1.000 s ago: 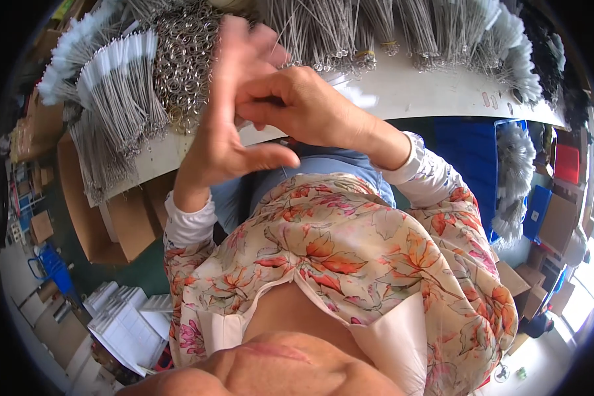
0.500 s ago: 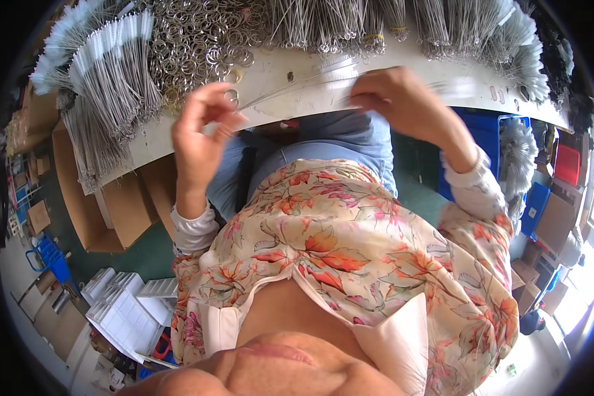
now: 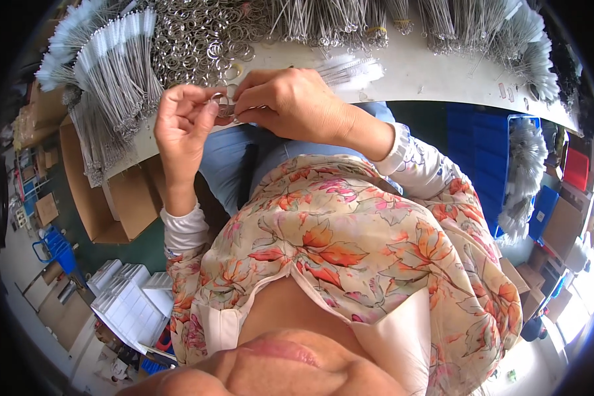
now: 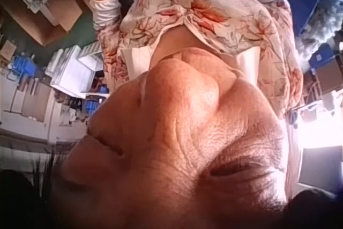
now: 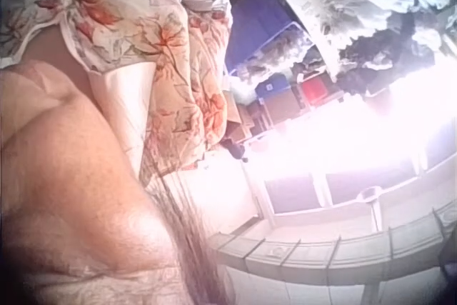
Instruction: Assembling small white brushes onto metal rings at a factory workstation.
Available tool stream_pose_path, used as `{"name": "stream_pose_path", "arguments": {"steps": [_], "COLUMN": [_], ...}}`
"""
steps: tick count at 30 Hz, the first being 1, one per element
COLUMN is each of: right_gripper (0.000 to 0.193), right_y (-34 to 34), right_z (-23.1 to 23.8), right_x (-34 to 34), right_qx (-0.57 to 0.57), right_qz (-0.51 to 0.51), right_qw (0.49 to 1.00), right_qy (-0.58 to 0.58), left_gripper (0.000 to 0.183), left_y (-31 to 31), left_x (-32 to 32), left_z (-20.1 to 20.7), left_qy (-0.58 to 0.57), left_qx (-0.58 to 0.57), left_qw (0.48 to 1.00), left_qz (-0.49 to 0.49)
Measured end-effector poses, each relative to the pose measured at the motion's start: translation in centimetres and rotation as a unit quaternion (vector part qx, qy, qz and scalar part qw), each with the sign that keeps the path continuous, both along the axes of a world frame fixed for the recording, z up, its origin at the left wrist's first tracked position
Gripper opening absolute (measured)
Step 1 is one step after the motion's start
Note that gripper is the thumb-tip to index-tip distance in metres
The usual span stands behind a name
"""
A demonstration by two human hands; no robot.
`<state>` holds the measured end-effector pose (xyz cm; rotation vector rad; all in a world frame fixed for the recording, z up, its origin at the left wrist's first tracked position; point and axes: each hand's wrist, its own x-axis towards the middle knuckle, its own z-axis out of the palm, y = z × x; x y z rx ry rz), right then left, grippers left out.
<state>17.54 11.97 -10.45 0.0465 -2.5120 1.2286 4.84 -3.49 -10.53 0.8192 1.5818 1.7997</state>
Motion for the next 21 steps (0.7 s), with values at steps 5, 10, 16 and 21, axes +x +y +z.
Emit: {"name": "stream_pose_path", "arguments": {"steps": [5,10,16,21], "right_gripper": [0.013,0.012,0.018,0.018], "right_y": [0.6,0.3,-0.3,-0.2], "right_z": [1.4,3.6,2.8,2.9], "right_x": [0.0,1.9,2.8,2.3], "right_qx": [-0.122,-0.257,-0.399,-0.492], "right_qz": [0.037,0.021,0.055,0.038], "right_qw": [0.992,0.954,0.894,0.853], "right_qy": [-0.013,-0.154,-0.197,-0.173], "left_gripper": [0.012,0.016,0.023,0.024], "left_y": [-0.2,-0.1,-0.3,-0.4], "left_x": [-1.3,-0.4,0.6,1.5], "left_z": [2.2,3.8,4.1,3.9], "left_qy": [0.131,0.160,0.185,0.230], "left_qx": [0.007,0.019,0.050,0.054], "left_qw": [0.987,0.977,0.971,0.968], "left_qz": [-0.096,-0.142,-0.142,-0.086]}}
